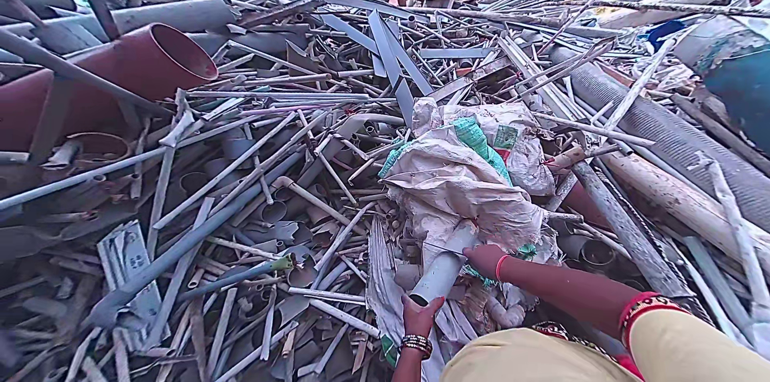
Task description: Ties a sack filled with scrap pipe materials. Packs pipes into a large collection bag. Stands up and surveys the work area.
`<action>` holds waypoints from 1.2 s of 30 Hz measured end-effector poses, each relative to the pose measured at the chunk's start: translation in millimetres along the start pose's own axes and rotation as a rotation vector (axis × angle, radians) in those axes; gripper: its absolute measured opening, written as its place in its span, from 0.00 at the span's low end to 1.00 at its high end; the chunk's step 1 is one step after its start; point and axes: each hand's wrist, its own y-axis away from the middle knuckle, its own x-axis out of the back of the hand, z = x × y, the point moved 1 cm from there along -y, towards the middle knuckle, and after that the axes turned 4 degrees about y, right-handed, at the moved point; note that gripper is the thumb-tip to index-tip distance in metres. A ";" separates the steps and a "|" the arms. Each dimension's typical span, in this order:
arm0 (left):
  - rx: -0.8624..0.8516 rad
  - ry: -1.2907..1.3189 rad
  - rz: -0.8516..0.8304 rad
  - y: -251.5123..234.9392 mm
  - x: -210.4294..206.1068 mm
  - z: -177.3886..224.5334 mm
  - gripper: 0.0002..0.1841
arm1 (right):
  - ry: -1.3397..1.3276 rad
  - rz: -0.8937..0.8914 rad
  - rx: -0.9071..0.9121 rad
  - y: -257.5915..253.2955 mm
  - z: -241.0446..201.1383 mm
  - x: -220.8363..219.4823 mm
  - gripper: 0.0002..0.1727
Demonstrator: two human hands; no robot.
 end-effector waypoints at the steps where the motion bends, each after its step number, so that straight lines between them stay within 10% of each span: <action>1: -0.034 -0.068 0.007 0.0 1.0 -1.2 0.55 | 0.027 -0.004 0.087 8.3 -9.6 -3.4 0.19; 9: -0.243 -0.546 0.058 11.3 -5.9 2.3 0.55 | -0.170 0.001 -0.261 -21.8 49.0 -31.2 0.24; 30: 0.096 0.185 -0.028 -35.1 0.8 -46.3 0.51 | -0.061 -0.039 -0.258 -30.1 62.6 -43.6 0.24; 36: -0.175 0.265 0.024 -2.1 27.7 -5.5 0.55 | -0.108 0.028 -0.220 1.5 54.8 -31.2 0.24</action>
